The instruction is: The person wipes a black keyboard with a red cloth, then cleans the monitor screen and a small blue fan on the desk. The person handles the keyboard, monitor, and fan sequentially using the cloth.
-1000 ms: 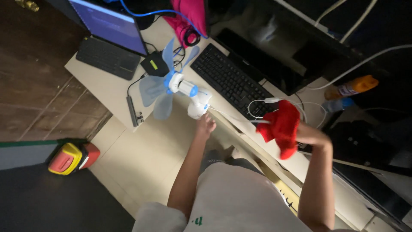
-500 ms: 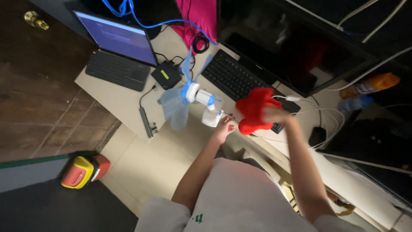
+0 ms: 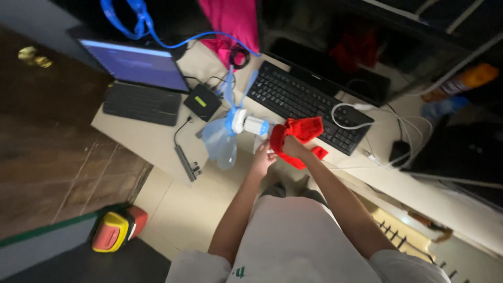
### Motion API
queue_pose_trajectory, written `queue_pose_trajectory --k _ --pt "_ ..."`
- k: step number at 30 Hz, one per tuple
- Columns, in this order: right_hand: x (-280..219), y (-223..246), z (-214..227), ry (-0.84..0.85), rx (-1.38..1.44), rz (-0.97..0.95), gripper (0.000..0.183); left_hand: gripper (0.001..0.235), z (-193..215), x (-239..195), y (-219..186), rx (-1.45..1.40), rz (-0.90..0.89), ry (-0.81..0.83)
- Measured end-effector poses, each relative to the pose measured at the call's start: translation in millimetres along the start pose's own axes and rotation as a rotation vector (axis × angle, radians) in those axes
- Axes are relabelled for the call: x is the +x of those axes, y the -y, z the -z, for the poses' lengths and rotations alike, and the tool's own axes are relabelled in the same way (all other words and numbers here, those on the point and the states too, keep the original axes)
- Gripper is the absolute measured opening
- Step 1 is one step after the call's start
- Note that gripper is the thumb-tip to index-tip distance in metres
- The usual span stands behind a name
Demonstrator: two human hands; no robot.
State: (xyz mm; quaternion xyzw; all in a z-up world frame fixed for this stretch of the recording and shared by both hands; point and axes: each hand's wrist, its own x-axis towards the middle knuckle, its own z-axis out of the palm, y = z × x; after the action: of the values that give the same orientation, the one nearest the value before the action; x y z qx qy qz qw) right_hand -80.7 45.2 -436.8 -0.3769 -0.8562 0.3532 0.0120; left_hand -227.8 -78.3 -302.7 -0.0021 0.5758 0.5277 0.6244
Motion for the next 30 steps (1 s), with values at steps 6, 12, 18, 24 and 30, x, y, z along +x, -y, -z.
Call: queue_pose_trajectory --k 6,12,18,24,30 --pt "-51 -9 28 0.159 -0.122 -0.025 0.02 0.023 -8 7 -8 -0.218 -0.011 0.086" --pt "-141 -27 106 0.156 -0.127 -0.052 0.023 0.015 6 51 14 -0.368 0.012 0.071" --pt "-229 -2 229 0.136 0.179 -0.431 0.032 0.012 7 60 14 -0.462 0.102 0.027" --pt "-248 -28 256 -0.018 0.265 -0.469 0.033 0.006 -32 43 21 -0.633 -0.041 -0.017" --pt "-237 17 296 -0.15 0.258 -0.24 0.032 0.015 -180 -53 42 -0.462 0.165 0.387"
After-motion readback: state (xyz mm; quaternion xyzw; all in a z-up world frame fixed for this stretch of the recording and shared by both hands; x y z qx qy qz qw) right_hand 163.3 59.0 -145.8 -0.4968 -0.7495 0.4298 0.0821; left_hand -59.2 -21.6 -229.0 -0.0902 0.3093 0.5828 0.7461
